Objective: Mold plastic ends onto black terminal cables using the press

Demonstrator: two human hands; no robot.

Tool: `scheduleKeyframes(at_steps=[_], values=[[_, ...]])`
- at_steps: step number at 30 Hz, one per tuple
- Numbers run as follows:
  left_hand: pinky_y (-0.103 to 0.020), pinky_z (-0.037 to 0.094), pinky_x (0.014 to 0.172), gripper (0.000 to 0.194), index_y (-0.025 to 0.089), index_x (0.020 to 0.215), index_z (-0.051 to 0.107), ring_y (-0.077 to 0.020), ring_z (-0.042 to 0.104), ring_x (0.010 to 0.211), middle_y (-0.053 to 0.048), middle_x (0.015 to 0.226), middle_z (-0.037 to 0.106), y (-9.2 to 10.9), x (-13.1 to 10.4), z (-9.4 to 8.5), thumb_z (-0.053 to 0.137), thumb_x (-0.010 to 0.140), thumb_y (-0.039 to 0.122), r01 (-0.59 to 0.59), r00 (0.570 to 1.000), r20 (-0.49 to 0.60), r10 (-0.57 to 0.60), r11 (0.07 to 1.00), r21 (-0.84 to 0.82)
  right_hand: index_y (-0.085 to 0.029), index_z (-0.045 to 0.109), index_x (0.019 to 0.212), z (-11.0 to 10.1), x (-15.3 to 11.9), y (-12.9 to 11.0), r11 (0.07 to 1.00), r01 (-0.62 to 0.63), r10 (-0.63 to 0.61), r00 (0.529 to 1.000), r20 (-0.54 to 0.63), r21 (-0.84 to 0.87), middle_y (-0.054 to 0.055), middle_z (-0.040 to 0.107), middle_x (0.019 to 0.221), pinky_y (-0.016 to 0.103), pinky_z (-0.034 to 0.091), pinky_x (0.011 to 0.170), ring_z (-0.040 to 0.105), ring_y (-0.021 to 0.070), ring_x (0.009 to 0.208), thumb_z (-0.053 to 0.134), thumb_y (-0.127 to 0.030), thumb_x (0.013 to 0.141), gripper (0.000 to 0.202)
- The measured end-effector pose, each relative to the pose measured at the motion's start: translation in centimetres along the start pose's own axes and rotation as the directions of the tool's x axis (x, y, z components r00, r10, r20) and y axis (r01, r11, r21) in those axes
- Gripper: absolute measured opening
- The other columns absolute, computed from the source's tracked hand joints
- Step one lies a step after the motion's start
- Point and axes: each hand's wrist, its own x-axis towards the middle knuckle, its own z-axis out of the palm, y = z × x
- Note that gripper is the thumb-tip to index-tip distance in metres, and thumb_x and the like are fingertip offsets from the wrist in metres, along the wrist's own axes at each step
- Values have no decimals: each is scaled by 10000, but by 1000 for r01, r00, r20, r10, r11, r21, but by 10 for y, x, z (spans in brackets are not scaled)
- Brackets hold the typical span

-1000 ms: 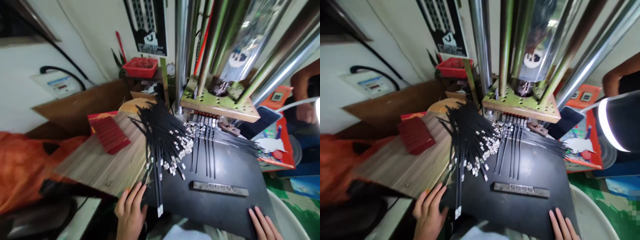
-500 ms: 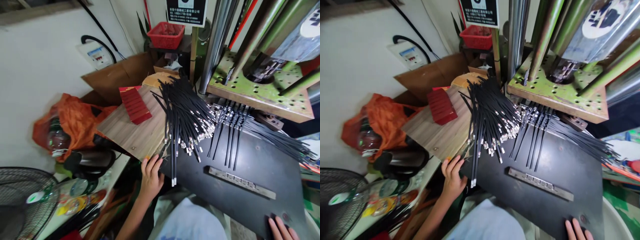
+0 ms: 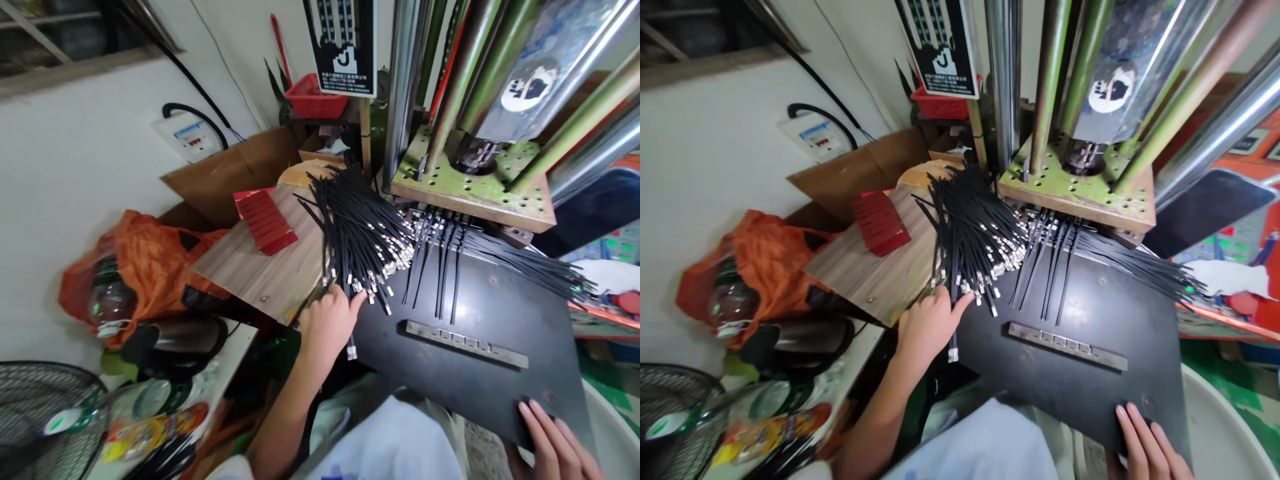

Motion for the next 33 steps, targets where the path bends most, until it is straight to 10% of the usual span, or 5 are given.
scheduleKeyframes(at_steps=[12, 22, 24, 29, 33], values=[[-268, 334, 581, 262, 183, 831, 603, -202, 649, 717, -62, 757, 700, -18, 7, 1, 407, 938, 321, -90, 996, 5, 93, 976, -197, -261, 355, 1510, -8, 18, -17, 1000, 9, -8, 995, 97, -4, 119, 519, 1397, 524, 381, 1071, 499, 349, 1258, 504, -273, 928, 601], [-315, 457, 665, 205, 183, 816, 565, -255, 691, 765, -113, 751, 705, -24, 31, 1, 396, 915, 246, -227, 969, 38, 243, 943, -244, -276, 579, 1283, -39, 56, -59, 927, -326, 273, 926, 263, 186, 98, 546, 1352, 559, 310, 1107, 472, 334, 1279, 627, -433, 869, 445], [-275, 447, 590, 229, 207, 748, 511, -196, 635, 599, -26, 592, 614, -31, 27, 7, 404, 919, 316, -214, 960, 33, 279, 801, -560, -278, 631, 1196, -50, 72, -78, 837, -404, 291, 900, 326, 369, 79, 598, 1303, 490, 367, 1093, 518, 289, 1251, 593, -381, 910, 306], [-198, 395, 429, 348, 213, 925, 528, -102, 505, 462, 49, 655, 568, -14, -21, 21, 556, 847, 551, 32, 938, 47, 343, 51, -998, -235, 616, 1217, -56, 129, -154, 429, -579, 139, 800, 583, 693, 79, 671, 1181, 319, 514, 943, 630, 199, 1094, 492, -361, 985, 292], [-241, 519, 553, 395, 193, 878, 594, -156, 611, 596, -2, 678, 630, 14, -47, 28, 582, 833, 585, -79, 915, -46, 401, 65, -995, -234, 419, 1410, -39, 163, -190, 313, -651, -115, 696, 709, 691, 49, 683, 1007, 251, 525, 716, 648, 151, 798, 598, -407, 927, 543]])
